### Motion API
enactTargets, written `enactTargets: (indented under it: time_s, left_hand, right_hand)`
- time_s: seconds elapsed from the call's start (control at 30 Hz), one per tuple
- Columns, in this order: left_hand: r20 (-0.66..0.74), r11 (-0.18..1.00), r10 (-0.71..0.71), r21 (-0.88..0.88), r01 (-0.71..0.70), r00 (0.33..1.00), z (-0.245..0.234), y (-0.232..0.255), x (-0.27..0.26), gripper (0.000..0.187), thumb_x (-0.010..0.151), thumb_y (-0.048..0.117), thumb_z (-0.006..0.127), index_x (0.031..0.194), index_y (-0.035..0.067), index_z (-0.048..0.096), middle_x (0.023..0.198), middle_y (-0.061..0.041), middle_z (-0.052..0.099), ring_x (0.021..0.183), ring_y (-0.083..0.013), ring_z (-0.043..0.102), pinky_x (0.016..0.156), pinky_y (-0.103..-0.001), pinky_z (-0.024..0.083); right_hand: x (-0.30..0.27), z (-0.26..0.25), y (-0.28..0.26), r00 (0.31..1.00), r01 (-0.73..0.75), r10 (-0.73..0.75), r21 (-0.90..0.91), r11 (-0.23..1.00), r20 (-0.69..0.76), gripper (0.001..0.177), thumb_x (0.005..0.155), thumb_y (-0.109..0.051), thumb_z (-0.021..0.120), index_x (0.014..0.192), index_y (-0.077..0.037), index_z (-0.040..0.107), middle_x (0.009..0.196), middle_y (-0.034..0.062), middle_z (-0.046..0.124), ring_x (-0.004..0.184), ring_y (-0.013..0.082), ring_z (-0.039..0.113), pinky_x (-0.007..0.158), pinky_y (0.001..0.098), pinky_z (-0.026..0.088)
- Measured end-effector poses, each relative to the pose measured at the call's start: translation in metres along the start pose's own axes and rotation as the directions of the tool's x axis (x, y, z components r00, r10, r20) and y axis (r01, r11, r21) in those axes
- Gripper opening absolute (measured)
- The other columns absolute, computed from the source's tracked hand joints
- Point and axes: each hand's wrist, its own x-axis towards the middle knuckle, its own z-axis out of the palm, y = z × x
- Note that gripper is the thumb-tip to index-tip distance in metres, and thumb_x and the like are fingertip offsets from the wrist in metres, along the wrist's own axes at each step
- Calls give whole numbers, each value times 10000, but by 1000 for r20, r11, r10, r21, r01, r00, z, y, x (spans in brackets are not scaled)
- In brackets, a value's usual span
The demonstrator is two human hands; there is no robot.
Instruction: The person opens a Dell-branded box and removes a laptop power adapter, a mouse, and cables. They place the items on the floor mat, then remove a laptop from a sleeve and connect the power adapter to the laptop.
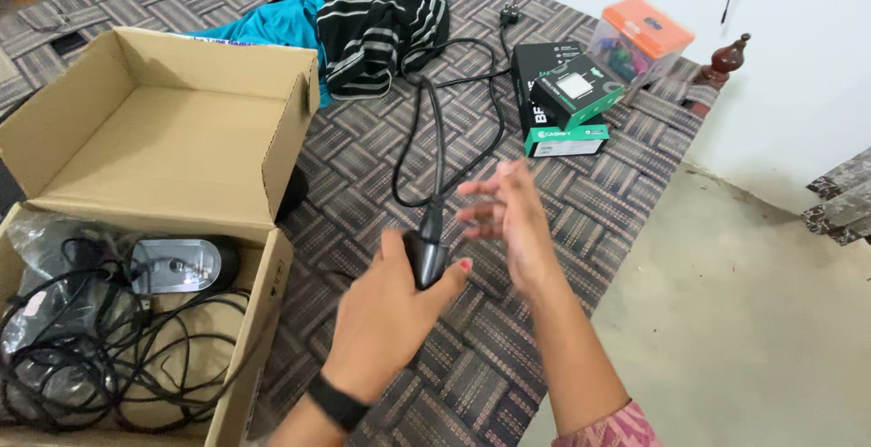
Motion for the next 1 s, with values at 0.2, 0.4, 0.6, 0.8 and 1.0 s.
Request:
enactTargets:
  time_s: [0.2,0.4,0.6,0.8,1.0]
  left_hand:
    - [-104,937,116,341,-74,988,35,-6,31,725,757,505,804,1213,18,519,1134,-184,647,964,-360,693,731,-462,596]
    - [-67,719,459,614,-326,886,44,-39,37,932,698,588,790,1367,-12,545,1160,-138,684,1020,-298,678,1026,-529,477]
    - [-30,746,550,468,-475,835,27,-57,29,880,734,576,749,1334,-40,557,1233,-153,674,1100,-269,621,1041,-474,350]
    - [-62,697,520,607,-381,852,20,-58,30,658,745,258,778,1350,55,619,1052,-62,705,1072,-219,629,1158,-526,293]
    - [-87,766,601,347,-542,794,12,-75,50,342,796,240,767,1118,123,774,995,-83,750,1002,-270,667,1110,-480,363]
  right_hand:
    - [-13,2,25,973,26,30,-237,971,227,423,878,-144,771,1104,-109,415,999,129,678,852,167,622,680,291,517]
    - [10,-9,45,996,-82,73,-286,955,-43,518,828,-64,786,1133,-114,369,979,123,714,865,168,662,698,307,545]
    - [23,-20,56,990,-72,50,-168,983,-131,432,896,-86,722,1130,-118,359,918,116,689,805,168,650,660,327,527]
    - [31,-24,67,989,-37,25,-82,996,-145,352,919,-107,712,1058,-122,389,915,60,670,799,139,631,674,329,511]
    - [32,-31,68,995,-2,1,-10,1000,-100,269,953,-117,684,1036,-130,428,921,36,656,831,116,621,692,324,515]
